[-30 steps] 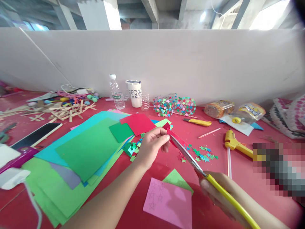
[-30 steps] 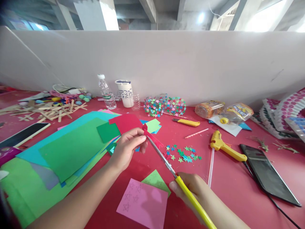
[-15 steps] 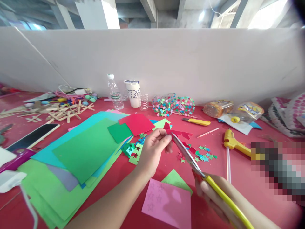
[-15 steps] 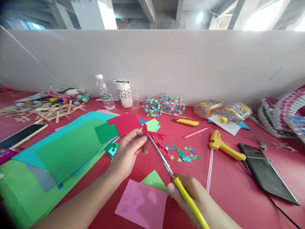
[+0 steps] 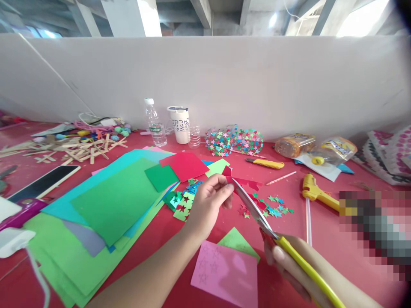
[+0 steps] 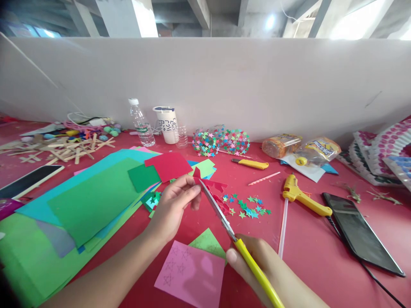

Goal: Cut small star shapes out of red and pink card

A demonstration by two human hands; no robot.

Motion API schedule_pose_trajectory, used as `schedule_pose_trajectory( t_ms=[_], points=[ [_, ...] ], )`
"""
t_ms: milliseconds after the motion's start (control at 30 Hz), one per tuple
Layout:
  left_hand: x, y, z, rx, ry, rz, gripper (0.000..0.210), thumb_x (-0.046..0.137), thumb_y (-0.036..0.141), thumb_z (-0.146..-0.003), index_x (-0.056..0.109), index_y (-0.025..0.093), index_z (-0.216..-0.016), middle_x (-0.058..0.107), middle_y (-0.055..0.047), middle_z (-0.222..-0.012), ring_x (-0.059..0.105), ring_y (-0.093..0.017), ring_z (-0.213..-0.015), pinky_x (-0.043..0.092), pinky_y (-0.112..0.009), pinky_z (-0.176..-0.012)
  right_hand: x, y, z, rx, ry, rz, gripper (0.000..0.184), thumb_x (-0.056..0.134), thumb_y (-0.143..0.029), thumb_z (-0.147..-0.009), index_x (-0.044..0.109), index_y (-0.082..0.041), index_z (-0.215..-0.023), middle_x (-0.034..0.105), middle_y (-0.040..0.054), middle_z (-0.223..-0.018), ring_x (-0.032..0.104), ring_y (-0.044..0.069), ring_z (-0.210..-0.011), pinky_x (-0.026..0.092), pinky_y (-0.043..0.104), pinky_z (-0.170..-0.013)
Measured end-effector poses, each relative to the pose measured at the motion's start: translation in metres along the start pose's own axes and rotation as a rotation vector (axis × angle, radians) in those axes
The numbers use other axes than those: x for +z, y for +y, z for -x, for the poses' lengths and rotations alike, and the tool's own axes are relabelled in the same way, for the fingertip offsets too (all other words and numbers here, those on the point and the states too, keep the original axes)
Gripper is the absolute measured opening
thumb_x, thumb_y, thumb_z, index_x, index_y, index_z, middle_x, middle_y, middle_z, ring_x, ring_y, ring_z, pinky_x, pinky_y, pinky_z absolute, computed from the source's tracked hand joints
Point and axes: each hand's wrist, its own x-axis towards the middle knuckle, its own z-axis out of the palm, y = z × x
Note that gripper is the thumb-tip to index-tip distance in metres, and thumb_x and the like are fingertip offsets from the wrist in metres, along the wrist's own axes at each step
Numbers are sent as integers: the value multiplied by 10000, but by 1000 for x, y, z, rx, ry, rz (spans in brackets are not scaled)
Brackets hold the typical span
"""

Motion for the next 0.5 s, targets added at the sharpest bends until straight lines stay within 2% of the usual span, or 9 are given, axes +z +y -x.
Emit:
schedule_pose_trajectory(
  t_ms=[133,300,500],
  points=[
    [-2,1,-1,-25,-27,23,151,669,298,-822,598,193,-739,568,45,-580,500,-83,-514,383,-216,-529,1,3,-2,13,19,22,626,513,-858,-786,553,-239,-701,600,34,-712,582,234,-717,537,295,-671],
    [1,0,1,-20,-17,38,171,663,295,-838,575,191,-734,551,54,-569,492,-72,-509,376,-205,-530,0,3,-9,39,-43,-2,662,502,-877,-771,570,-231,-644,513,-7,-566,506,185,-562,493,290,-585],
    [5,-5,4,-12,-7,25,187,641,314,-878,560,189,-765,556,57,-585,497,-66,-530,377,-200,-550,2,0,-7,36,-25,-17,682,494,-880,-774,622,-219,-666,574,14,-582,532,188,-564,502,300,-609]
  ],
)
